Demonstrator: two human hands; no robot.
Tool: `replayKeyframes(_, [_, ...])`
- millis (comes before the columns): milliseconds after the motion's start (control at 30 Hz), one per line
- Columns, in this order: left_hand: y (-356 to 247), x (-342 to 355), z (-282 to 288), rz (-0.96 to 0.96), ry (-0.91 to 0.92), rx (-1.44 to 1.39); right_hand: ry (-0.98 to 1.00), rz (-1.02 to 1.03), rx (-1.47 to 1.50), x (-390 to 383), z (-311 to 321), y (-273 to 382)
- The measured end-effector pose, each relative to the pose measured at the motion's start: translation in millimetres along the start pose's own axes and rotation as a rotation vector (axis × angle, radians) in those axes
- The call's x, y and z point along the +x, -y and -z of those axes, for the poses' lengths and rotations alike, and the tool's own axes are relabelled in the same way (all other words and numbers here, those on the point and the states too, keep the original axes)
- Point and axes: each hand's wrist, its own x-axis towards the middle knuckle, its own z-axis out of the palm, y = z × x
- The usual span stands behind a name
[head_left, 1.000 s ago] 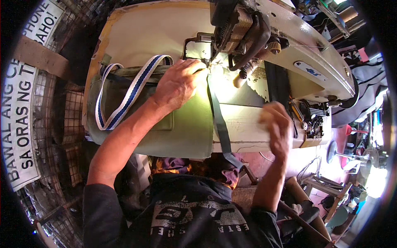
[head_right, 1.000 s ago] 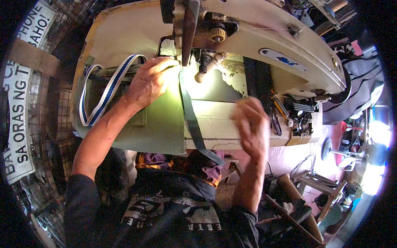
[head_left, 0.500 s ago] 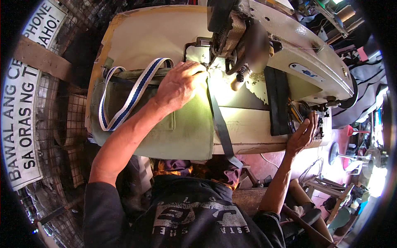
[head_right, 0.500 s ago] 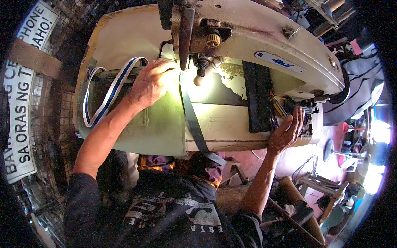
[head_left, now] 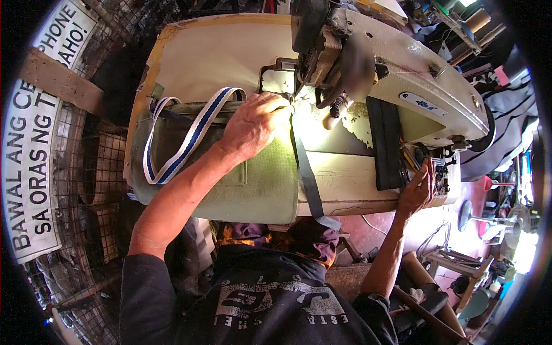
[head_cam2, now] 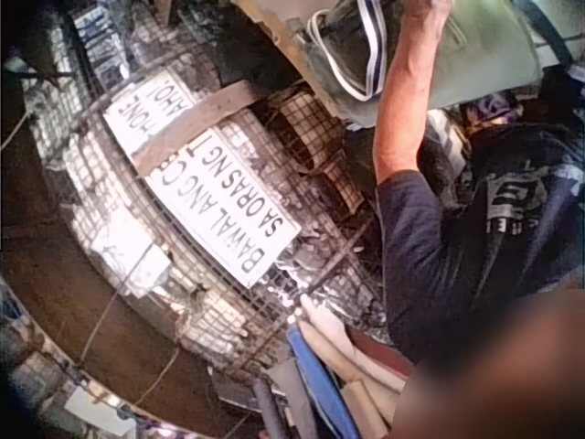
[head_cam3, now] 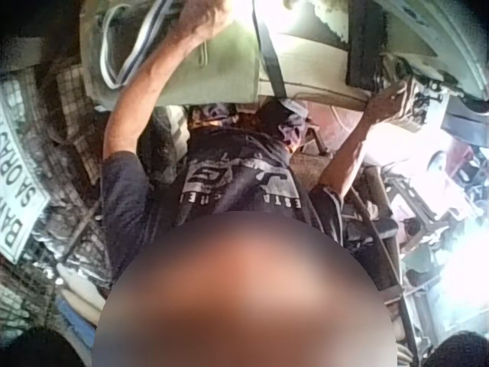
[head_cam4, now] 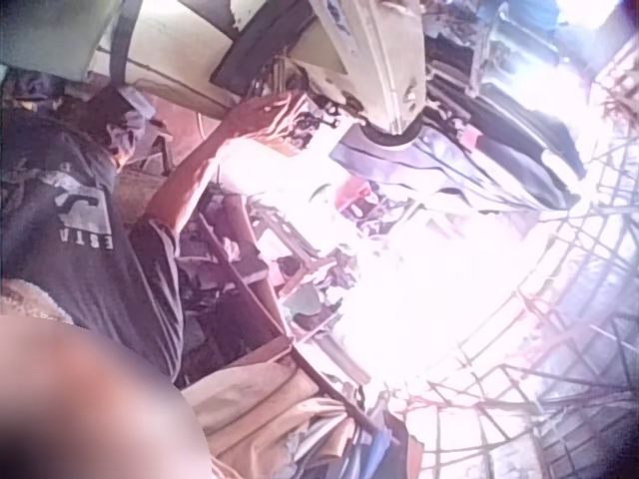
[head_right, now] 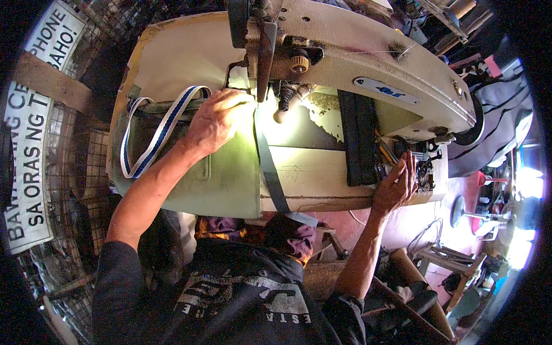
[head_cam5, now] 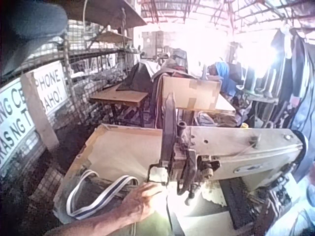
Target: Sewing a green fabric bag and attaching a black strap using an industrial sewing machine.
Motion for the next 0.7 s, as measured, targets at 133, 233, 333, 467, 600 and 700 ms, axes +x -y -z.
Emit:
replayKeyframes(133, [1.5, -0.3, 0.1, 0.004, 0.010, -0.005, 0.007, -0.002, -0.008, -0.6, 0.1, -0.5])
replayKeyframes(233, [1.3, -1.8, -0.2, 0.018, 0.039, 0.001, -0.004, 0.013, 0.003, -3.0, -0.6, -2.3])
replayKeyframes(333, [1.4, -1.6, 0.0, 0.017, 0.024, 0.011, 0.010, -0.008, 0.026, -1.1, 0.7, -0.8])
replayKeyframes(467, [2.7, -2.7, -0.6, 0.018, 0.021, -0.020, -0.077, 0.091, -0.060, 10.3, 13.8, 31.6])
replayKeyframes(600, [4.8, -6.4, -3.5, 0.052, 0.037, -0.056, -0.033, 0.165, 0.227, -2.2, 37.3, 122.2])
replayKeyframes(700, [4.8, -3.4, -1.8, 0.053, 0.034, -0.050, 0.348, 0.245, 0.335, -35.5, 26.1, 204.1])
